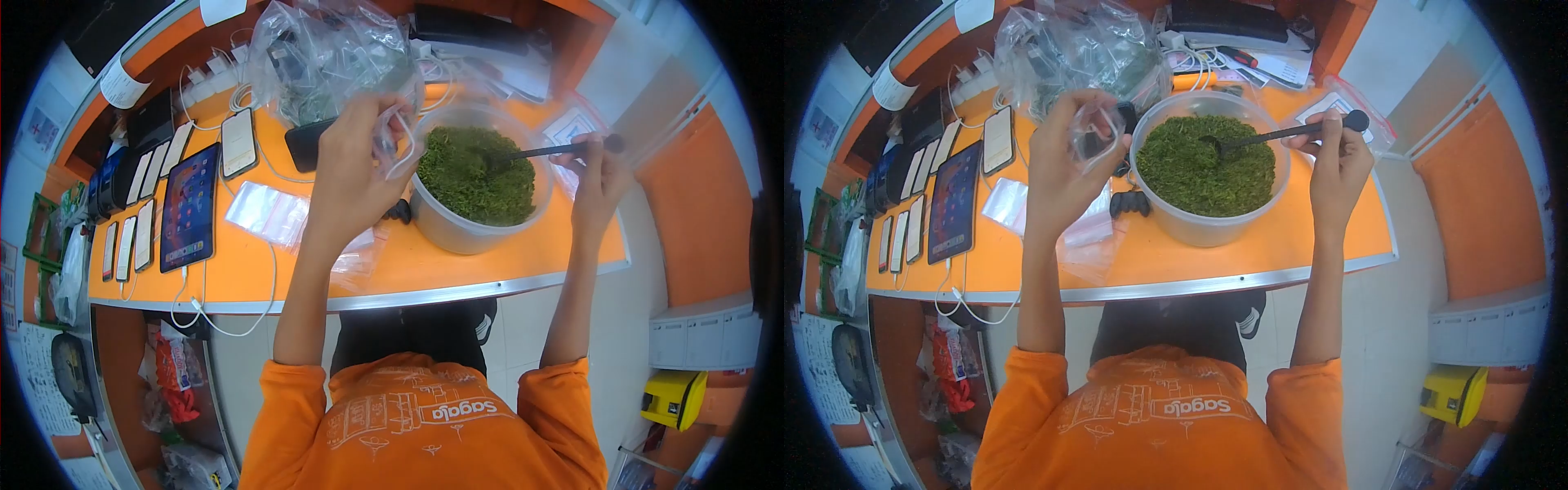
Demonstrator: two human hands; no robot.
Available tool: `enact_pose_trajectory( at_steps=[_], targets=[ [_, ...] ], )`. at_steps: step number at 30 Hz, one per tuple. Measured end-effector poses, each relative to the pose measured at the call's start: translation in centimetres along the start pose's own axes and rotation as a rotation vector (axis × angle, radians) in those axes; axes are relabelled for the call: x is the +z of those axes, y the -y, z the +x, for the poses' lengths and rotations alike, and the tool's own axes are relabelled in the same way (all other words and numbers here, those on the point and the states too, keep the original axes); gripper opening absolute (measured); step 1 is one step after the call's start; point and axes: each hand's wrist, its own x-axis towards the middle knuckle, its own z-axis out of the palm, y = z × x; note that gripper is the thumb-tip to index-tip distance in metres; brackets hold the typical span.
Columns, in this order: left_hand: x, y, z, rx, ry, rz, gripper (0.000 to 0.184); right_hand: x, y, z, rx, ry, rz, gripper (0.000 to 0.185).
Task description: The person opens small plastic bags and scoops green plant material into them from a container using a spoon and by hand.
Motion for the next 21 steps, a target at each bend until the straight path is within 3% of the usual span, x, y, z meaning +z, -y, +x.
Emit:
enact_pose_trajectory(
  at_steps=[9,12,18,21],
  targets=[
    [2.5,1.6,3.3,0.095,0.214,0.023,0.032,-1.7,-1.1,0.8,0.056,-0.182,0.071,0.029],
    [3.6,2.3,4.2,0.096,0.266,0.024,0.031,-2.4,-0.6,1.8,-0.06,-0.227,0.0,0.027],
    [4.4,2.5,5.2,0.055,0.357,0.068,0.033,-2.2,3.0,3.4,-0.084,-0.31,0.107,0.026],
    [4.5,1.8,5.4,0.017,0.381,0.064,0.038,-1.9,3.8,4.1,-0.146,-0.24,0.086,0.026]
  ],
)
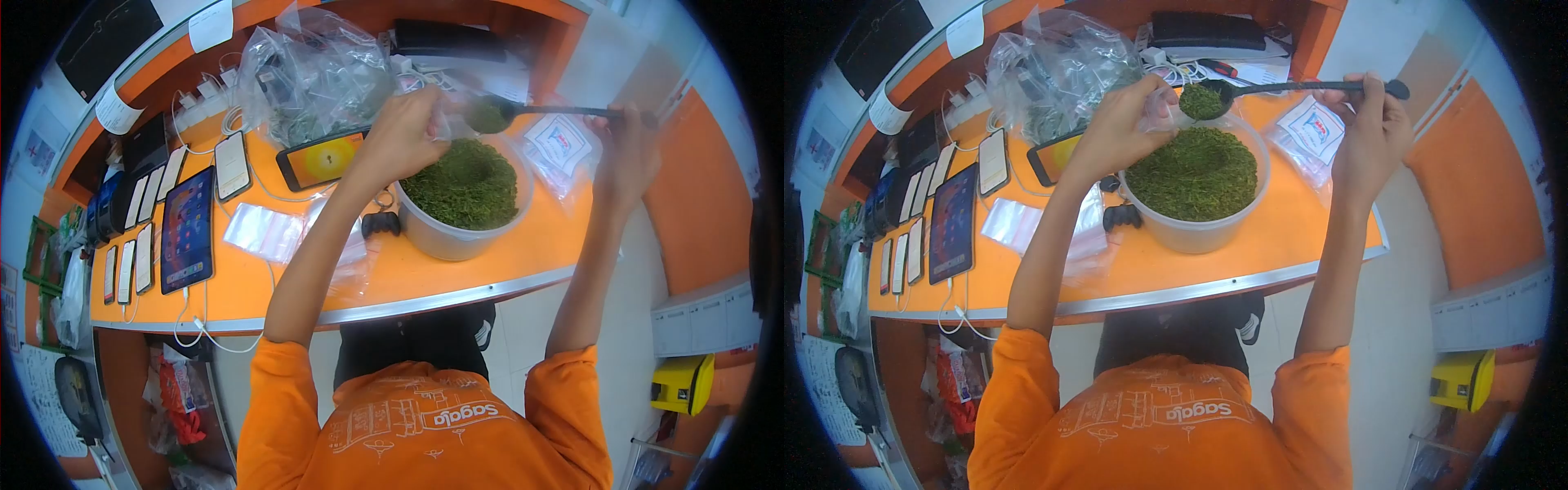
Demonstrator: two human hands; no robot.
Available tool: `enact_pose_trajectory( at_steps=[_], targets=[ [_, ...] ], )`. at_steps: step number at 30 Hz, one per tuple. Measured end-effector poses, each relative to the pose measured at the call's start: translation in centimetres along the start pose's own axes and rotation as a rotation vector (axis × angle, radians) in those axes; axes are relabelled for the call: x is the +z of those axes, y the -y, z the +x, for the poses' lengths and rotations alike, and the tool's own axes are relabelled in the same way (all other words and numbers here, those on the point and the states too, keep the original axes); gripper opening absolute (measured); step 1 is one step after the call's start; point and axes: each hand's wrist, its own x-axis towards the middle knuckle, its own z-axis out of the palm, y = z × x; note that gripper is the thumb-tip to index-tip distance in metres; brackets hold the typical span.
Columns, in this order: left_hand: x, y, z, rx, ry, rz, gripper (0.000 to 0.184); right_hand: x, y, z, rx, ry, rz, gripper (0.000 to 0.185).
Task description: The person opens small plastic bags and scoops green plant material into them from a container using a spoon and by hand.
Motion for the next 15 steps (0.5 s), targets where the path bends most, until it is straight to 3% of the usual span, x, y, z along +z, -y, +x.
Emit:
enact_pose_trajectory(
  at_steps=[3,8,12,15],
  targets=[
    [-0.2,-0.9,0.3,-0.059,0.035,0.021,0.051,1.3,1.7,0.0,0.003,0.004,-0.05,0.026],
    [-0.7,-1.7,0.8,-0.164,0.127,0.01,0.071,2.3,3.7,-1.0,-0.205,0.086,-0.165,0.029],
    [0.2,-0.7,1.1,-0.204,0.164,-0.263,0.062,2.2,3.2,-1.0,-0.69,0.306,-0.14,0.022],
    [1.3,0.9,1.6,-0.23,0.21,-0.553,0.054,2.2,3.1,-1.0,-0.804,0.479,0.002,0.02]
  ],
)
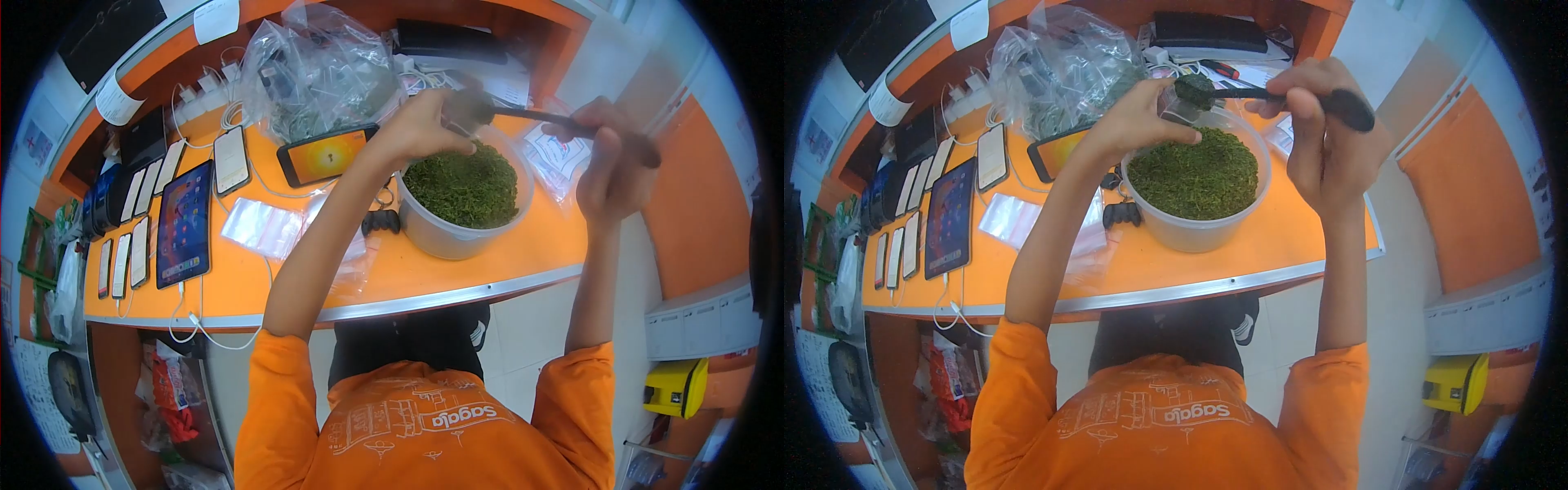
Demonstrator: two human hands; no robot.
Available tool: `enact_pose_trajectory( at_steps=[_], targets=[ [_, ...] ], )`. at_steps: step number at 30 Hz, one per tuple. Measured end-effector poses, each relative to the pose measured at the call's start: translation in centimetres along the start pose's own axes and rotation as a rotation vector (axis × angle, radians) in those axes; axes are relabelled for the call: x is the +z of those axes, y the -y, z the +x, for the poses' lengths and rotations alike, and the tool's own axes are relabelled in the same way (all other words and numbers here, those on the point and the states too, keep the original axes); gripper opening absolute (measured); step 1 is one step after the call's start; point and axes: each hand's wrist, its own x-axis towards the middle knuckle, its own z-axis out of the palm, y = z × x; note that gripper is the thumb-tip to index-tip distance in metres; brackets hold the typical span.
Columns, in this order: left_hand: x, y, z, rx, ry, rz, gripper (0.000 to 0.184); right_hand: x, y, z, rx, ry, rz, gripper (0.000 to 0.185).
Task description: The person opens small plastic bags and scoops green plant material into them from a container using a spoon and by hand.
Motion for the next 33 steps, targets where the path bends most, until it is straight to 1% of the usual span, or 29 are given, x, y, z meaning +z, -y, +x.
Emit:
enact_pose_trajectory(
  at_steps=[1,4,5,8,11,14,16,20,22,24,26,27,29,30,31,33],
  targets=[
    [0.0,-0.3,-0.1,-0.013,0.011,-0.036,0.052,-0.4,-0.4,-0.3,-0.023,0.068,-0.014,0.019],
    [0.1,-1.0,-0.4,-0.016,0.02,-0.148,0.05,-0.4,0.0,-0.6,-0.063,0.064,0.108,0.019],
    [0.1,-1.1,-0.5,-0.012,0.02,-0.186,0.049,-0.5,0.5,-0.6,-0.046,0.091,0.064,0.022],
    [0.3,-1.5,-0.7,-0.035,-0.007,-0.224,0.048,-0.3,1.3,-0.6,-0.147,0.04,-0.002,0.025],
    [0.4,-1.0,-0.4,-0.021,0.071,-0.368,0.046,-0.7,0.9,-1.1,-0.057,0.056,0.023,0.032],
    [0.5,0.0,0.3,-0.041,0.087,-0.432,0.043,-0.5,0.9,-1.7,0.066,-0.093,-0.11,0.037],
    [0.5,0.1,0.5,-0.061,0.126,-0.525,0.04,0.0,0.9,-2.3,0.213,-0.283,-0.14,0.04],
    [0.3,1.2,0.9,-0.067,0.132,-0.715,0.034,-0.4,0.4,-2.9,0.378,-0.461,-0.219,0.037],
    [-0.2,1.4,0.7,-0.045,0.092,-0.8,0.033,-0.7,-0.2,-3.8,0.415,-0.455,-0.156,0.033],
    [-0.6,1.1,0.2,-0.018,0.048,-0.861,0.033,-0.2,-0.7,-5.0,0.341,-0.221,-0.267,0.022],
    [-0.9,0.1,-0.4,0.016,-0.002,-0.898,0.033,0.7,-0.6,-5.6,0.348,0.097,-0.145,0.011],
    [-1.0,0.0,-0.4,0.014,-0.033,-0.905,0.033,1.2,-0.5,-5.7,0.227,0.185,-0.113,0.014],
    [-1.1,0.0,-0.5,0.011,-0.097,-0.917,0.034,2.0,-0.2,-6.6,0.278,0.094,-0.038,0.018],
    [-1.2,-0.4,-0.7,0.013,-0.106,-0.874,0.034,2.2,0.0,-6.9,0.303,0.05,0.001,0.019],
    [-1.3,-0.9,-0.9,0.015,-0.114,-0.831,0.035,2.1,0.2,-6.9,0.345,0.052,-0.01,0.027],
    [-1.4,-1.1,-1.0,0.044,-0.11,-0.759,0.035,2.4,0.6,-6.8,0.452,0.007,-0.069,0.031]
  ],
)
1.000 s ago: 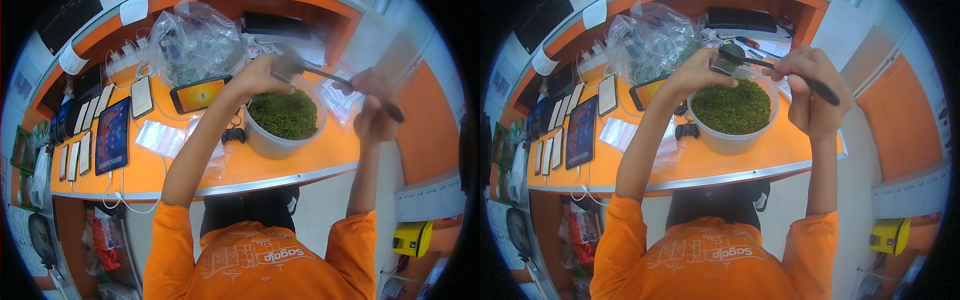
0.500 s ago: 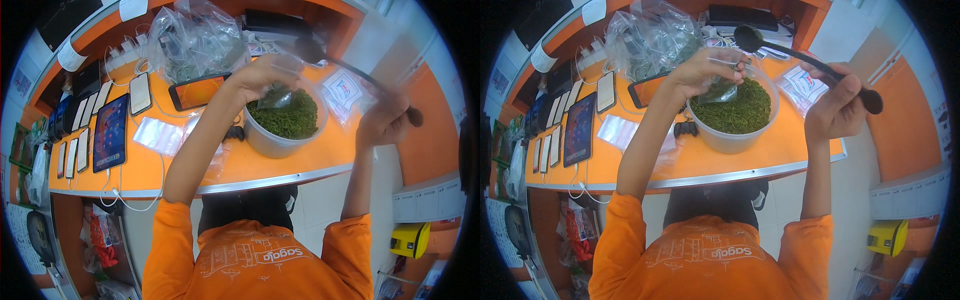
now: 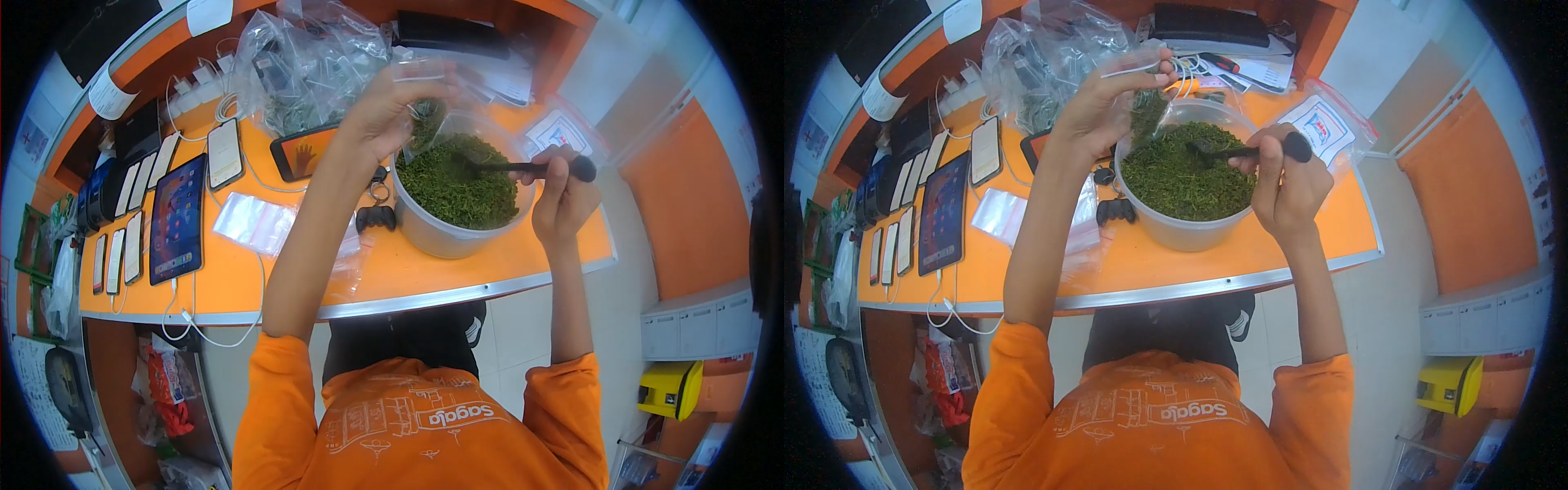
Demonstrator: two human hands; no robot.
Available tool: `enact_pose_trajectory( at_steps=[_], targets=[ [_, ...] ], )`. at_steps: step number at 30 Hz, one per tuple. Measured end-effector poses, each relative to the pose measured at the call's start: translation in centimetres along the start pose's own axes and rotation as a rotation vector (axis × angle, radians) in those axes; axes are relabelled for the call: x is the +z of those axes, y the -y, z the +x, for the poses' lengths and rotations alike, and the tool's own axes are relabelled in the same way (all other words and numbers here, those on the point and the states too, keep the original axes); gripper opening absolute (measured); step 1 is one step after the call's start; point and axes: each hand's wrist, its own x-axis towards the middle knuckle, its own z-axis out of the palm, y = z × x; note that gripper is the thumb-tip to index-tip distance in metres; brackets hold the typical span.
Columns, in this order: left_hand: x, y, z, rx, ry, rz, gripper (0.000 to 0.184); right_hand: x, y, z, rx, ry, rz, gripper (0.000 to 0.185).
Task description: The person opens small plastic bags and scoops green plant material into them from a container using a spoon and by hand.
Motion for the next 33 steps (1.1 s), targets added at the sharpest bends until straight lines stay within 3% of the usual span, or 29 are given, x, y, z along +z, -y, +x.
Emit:
enact_pose_trajectory(
  at_steps=[7,14,20,25,30,33],
  targets=[
    [0.4,0.1,0.1,0.159,0.035,0.337,0.036,0.7,-2.1,-0.1,0.486,-0.293,0.217,0.036],
    [0.0,1.2,1.0,0.303,-0.022,0.773,0.033,-1.2,-4.2,0.5,0.56,-0.427,0.269,0.033],
    [0.8,1.5,0.9,0.269,-0.185,0.88,0.037,-3.9,-3.1,3.4,0.42,-0.544,0.174,0.029],
    [1.0,2.0,1.3,0.112,-0.167,0.944,0.043,-3.5,-0.8,6.1,0.285,-0.648,0.235,0.032],
    [1.1,2.7,1.7,0.171,-0.12,0.986,0.046,-1.8,2.1,6.4,0.062,-0.51,0.052,0.038],
    [1.3,2.6,1.4,0.157,-0.118,0.898,0.045,-2.3,1.9,5.0,-0.227,-0.342,-0.219,0.037]
  ],
)
